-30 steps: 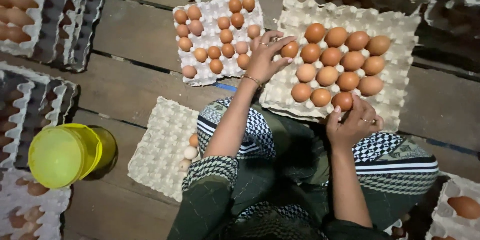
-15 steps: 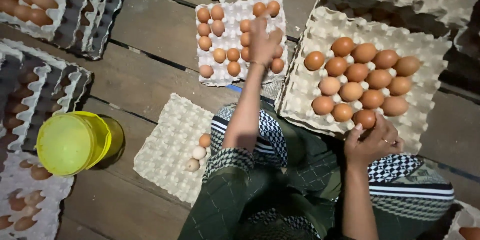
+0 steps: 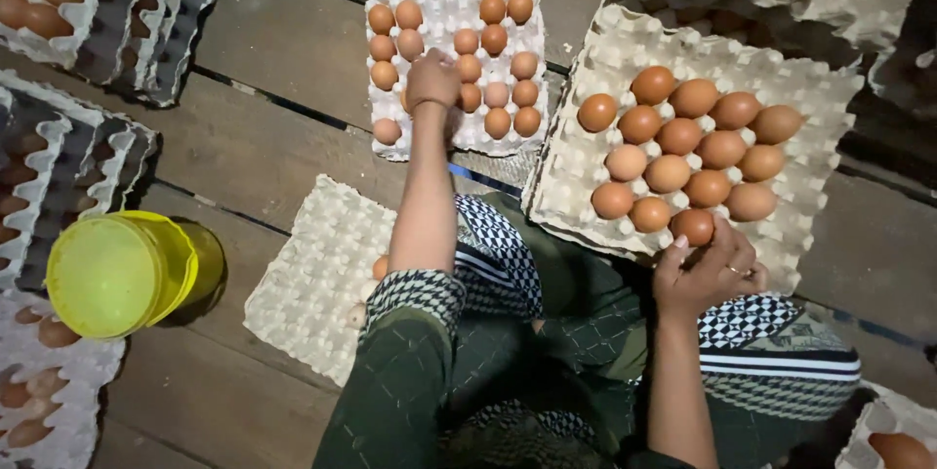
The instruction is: Sorting and packing eggs into cardboard trays on the floor.
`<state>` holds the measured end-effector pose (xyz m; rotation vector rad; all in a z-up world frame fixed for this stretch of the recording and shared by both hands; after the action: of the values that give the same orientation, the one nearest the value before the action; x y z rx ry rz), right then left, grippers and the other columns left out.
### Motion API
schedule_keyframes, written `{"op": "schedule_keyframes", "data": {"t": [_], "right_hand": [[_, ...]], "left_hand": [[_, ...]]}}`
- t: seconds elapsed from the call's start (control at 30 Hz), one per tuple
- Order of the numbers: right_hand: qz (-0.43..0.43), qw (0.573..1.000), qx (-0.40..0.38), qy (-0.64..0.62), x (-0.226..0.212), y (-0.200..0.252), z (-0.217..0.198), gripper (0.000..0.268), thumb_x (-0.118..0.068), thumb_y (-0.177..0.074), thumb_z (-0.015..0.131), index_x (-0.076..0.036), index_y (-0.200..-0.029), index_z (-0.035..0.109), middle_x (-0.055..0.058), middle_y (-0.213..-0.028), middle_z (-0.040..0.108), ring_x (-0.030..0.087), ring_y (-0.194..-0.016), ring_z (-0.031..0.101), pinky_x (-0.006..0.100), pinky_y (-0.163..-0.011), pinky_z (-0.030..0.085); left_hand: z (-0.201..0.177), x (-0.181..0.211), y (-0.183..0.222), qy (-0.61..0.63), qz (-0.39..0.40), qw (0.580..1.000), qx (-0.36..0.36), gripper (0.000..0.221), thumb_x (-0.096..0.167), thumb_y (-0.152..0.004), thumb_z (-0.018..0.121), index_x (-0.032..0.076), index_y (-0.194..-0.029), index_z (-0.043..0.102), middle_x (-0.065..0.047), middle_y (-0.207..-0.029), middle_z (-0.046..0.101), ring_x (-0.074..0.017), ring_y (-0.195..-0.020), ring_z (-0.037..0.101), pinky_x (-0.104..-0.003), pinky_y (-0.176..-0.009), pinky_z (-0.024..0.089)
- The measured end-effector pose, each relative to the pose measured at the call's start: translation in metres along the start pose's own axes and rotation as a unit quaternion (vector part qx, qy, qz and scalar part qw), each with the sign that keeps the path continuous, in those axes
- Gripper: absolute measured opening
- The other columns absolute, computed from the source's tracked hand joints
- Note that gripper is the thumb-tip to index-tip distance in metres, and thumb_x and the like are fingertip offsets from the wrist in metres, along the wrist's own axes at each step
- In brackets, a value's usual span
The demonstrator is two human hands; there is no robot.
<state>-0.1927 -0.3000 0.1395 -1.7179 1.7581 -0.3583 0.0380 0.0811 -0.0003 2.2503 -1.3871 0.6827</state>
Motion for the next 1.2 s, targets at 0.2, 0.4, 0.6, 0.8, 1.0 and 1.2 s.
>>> {"op": "schedule_keyframes", "data": {"t": [0.2, 0.4, 0.6, 0.8, 1.0, 1.2], "right_hand": [[0.002, 1.0, 0.001, -0.003, -0.001, 0.0, -0.003, 0.037, -0.017, -0.089, 0.059, 0.001, -0.121, 0.06, 0.018, -0.111, 0.058, 0.032, -0.1, 0.05, 0.043, -0.095, 0.024], [-0.016, 1.0, 0.011, 0.019, 0.007, 0.004, 0.0, 0.038, -0.016, -0.089, 0.062, 0.002, -0.122, 0.061, 0.018, -0.108, 0.058, 0.032, -0.097, 0.051, 0.042, -0.092, 0.027], [-0.058, 0.996, 0.072, 0.01, 0.023, 0.016, 0.009, 0.042, -0.033, -0.096, 0.059, -0.004, -0.126, 0.064, 0.014, -0.105, 0.059, 0.031, -0.101, 0.06, 0.043, -0.089, 0.029], [-0.047, 0.996, 0.071, 0.01, 0.022, 0.015, 0.007, 0.042, -0.034, -0.095, 0.059, -0.007, -0.127, 0.064, 0.011, -0.106, 0.058, 0.03, -0.101, 0.061, 0.042, -0.089, 0.03], [-0.047, 0.997, 0.063, 0.009, 0.022, 0.016, 0.006, 0.042, -0.032, -0.094, 0.062, -0.005, -0.127, 0.065, 0.013, -0.106, 0.057, 0.031, -0.101, 0.061, 0.042, -0.089, 0.031], [-0.059, 0.996, 0.065, 0.017, 0.018, 0.012, 0.006, 0.042, -0.034, -0.099, 0.055, -0.005, -0.127, 0.065, 0.011, -0.106, 0.058, 0.027, -0.1, 0.061, 0.039, -0.089, 0.028]], "left_hand": [[0.034, -0.021, 0.05, -0.149, 0.007, 0.928, -0.342, 0.046, 0.011, -0.071, 0.065, -0.004, -0.114, 0.057, -0.016, -0.108, 0.061, -0.0309, -0.095, 0.063, -0.04, -0.084, 0.052], [0.115, -0.08, 0.058, 0.086, -0.343, 0.906, -0.232, 0.069, 0.023, -0.08, 0.068, -0.002, -0.139, 0.043, -0.012, -0.141, 0.051, -0.0215, -0.131, 0.05, -0.027, -0.108, 0.042], [0.044, -0.008, 0.115, -0.303, 0.001, 0.906, -0.295, 0.046, 0.011, -0.092, 0.029, 0.011, -0.12, 0.066, -0.012, -0.118, 0.069, -0.0342, -0.115, 0.063, -0.073, -0.079, 0.044], [0.052, -0.069, 0.122, -0.261, -0.079, 0.902, -0.336, 0.055, 0.012, -0.095, 0.021, 0.01, -0.141, 0.05, -0.011, -0.146, 0.05, -0.0282, -0.142, 0.038, -0.057, -0.114, 0.029], [0.082, -0.081, 0.085, -0.226, -0.09, 0.925, -0.293, 0.052, 0.018, -0.093, 0.025, 0.008, -0.132, 0.058, -0.021, -0.135, 0.054, -0.0436, -0.13, 0.048, -0.066, -0.099, 0.035], [0.042, -0.052, 0.028, -0.173, -0.106, 0.948, -0.245, 0.039, 0.038, -0.091, 0.046, 0.019, -0.116, 0.07, -0.011, -0.123, 0.066, -0.0312, -0.123, 0.059, -0.05, -0.1, 0.046]]}}
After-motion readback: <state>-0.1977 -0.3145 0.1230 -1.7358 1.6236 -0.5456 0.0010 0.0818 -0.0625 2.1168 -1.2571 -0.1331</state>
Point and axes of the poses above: each hand's wrist, its own y-axis away from the middle knuckle, its own z-axis out of the palm, x = y × z, the point moved 4 cm from there along -y, towards the middle knuckle
